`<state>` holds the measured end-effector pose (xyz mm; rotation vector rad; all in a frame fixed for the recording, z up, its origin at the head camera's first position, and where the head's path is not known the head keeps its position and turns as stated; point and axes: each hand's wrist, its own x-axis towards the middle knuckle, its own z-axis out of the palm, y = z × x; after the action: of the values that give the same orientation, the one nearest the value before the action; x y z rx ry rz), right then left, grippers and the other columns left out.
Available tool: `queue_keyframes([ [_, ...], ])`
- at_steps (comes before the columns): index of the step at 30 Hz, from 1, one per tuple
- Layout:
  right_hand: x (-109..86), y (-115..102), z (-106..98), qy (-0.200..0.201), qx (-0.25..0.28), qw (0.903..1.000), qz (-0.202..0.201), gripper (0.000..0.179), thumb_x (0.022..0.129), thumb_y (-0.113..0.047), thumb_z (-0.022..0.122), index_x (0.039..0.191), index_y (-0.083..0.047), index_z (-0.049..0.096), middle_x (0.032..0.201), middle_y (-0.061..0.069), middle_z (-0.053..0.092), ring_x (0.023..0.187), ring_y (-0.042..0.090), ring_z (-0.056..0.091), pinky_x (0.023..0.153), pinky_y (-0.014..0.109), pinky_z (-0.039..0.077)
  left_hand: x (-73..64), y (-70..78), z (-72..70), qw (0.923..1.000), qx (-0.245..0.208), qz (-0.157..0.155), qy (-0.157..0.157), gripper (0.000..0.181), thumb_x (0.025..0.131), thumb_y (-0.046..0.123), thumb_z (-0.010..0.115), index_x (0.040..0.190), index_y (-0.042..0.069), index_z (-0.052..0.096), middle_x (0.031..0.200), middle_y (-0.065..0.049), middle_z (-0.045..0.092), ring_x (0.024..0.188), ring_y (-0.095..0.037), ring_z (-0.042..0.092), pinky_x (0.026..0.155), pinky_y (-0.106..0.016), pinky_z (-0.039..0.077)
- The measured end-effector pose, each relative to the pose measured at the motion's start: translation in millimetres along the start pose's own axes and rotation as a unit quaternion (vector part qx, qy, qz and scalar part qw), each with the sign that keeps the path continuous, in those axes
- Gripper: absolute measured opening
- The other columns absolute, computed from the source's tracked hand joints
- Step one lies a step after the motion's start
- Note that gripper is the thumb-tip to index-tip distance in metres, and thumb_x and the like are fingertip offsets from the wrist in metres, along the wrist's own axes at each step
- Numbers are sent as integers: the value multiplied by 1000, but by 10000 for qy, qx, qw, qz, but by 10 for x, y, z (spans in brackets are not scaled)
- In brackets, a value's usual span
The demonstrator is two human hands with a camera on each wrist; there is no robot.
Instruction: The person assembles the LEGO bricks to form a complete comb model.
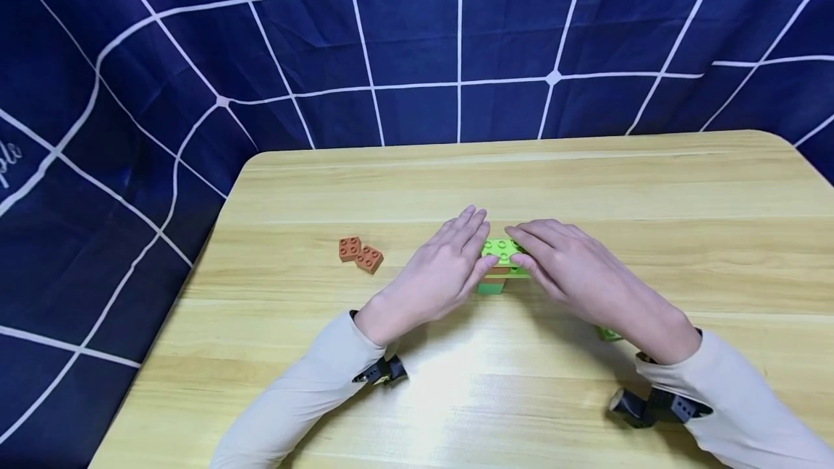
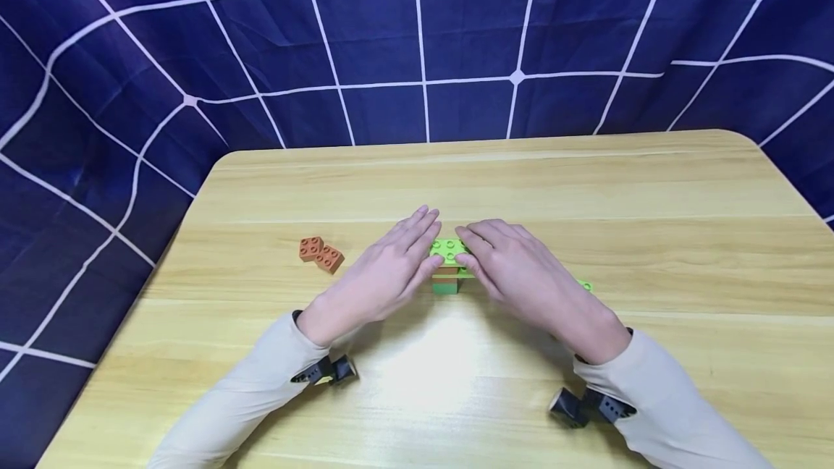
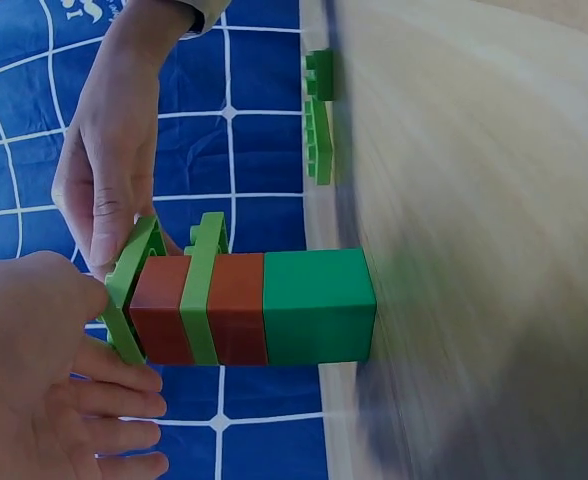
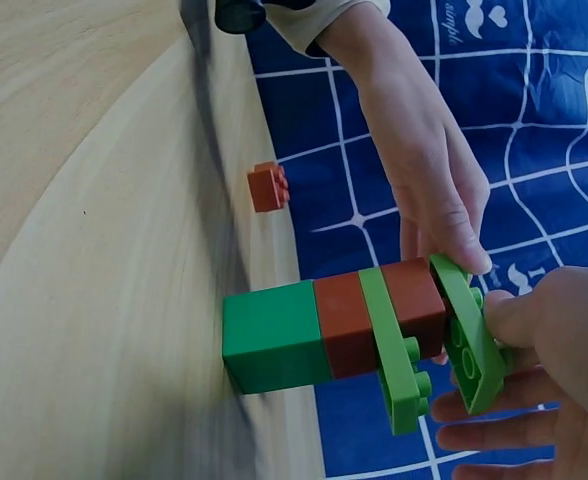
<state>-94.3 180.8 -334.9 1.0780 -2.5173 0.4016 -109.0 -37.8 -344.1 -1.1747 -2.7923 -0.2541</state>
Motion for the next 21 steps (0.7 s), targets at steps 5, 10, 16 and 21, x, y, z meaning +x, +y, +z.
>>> queue_keyframes([
  [5, 13, -2, 15, 35, -32, 10000, -51, 48, 105, -34, 41, 120, 7, 62, 114, 20, 64, 108, 38, 60, 91, 55, 50, -1, -6, 3, 9999, 98, 12, 48, 59, 107, 39, 23, 146, -3, 36, 156, -17, 24, 146, -27, 15, 120, -32, 8],
  [10, 22, 2, 31, 195, -46, 9996, -175, 63, 105, -43, 27, 115, 8, 64, 109, 20, 66, 104, 37, 62, 89, 53, 51, -5, -7, 6, 9998, 155, 65, 110, 58, 107, 38, 25, 145, -4, 36, 155, -18, 26, 146, -28, 16, 119, -31, 8],
  [16, 27, 12, 49, 295, -43, 9992, -279, 68, 105, -44, 22, 112, 8, 65, 106, 20, 67, 101, 37, 63, 87, 52, 52, -8, -2, 15, 9996, 220, 102, 167, 58, 107, 37, 26, 145, -5, 36, 154, -19, 27, 146, -28, 16, 119, -31, 8],
  [21, 25, 15, 55, 336, -66, 9988, -338, 68, 105, -43, 21, 111, 9, 64, 105, 20, 67, 100, 38, 63, 87, 52, 53, -4, 2, 17, 9994, 256, 127, 193, 57, 107, 36, 27, 145, -5, 36, 154, -19, 28, 145, -28, 17, 119, -31, 8],
])
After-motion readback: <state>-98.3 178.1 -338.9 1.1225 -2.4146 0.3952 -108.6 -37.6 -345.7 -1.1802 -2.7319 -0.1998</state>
